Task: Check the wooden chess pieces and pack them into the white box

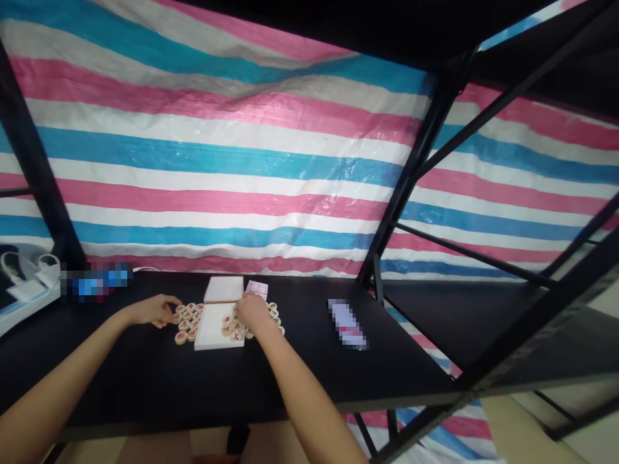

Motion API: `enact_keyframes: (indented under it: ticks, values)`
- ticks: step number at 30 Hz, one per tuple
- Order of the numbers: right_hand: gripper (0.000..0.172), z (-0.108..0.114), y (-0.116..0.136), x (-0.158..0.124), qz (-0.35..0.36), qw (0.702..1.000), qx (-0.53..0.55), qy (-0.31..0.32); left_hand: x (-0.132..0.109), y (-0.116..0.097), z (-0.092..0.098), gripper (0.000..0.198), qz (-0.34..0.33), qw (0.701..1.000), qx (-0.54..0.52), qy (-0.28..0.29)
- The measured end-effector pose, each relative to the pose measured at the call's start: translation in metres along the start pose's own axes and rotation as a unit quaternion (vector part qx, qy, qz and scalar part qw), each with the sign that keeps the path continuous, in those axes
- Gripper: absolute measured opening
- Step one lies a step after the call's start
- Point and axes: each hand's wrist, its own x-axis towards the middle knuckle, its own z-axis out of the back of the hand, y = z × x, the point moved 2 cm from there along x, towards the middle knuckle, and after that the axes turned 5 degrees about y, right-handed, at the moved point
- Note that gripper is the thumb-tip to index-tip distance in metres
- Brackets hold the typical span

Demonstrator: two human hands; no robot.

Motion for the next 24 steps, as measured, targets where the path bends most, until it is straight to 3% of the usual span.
enact_keyframes:
  ticks: [7,14,16,19,21,24]
  values:
    - [0.027,-0.002,0.007,0.005,0.01,1.0,-0.016,0.018,0.001,0.005,0.0,0.07,-0.023,0.999,0.023,-0.014]
    - [0.026,-0.003,0.015,0.016,-0.048,0.998,0.014,0.048,0.005,0.01,0.004,0.078,-0.024,0.998,0.046,-0.025]
    - [0.026,-0.003,0.017,0.019,-0.06,0.997,0.024,0.053,0.003,0.009,0.005,0.074,-0.028,0.996,0.058,-0.057]
    - [0.026,-0.005,0.018,0.021,-0.073,0.996,0.036,0.049,-0.01,0.003,0.001,0.058,-0.059,0.983,0.094,-0.149]
    - [0.027,-0.007,0.02,0.021,-0.077,0.995,0.042,0.042,-0.023,-0.001,-0.009,0.048,-0.07,0.972,0.118,-0.188]
    - [0.026,-0.01,0.024,0.022,-0.086,0.994,0.05,0.034,-0.041,-0.001,-0.031,0.04,-0.05,0.969,0.136,-0.199]
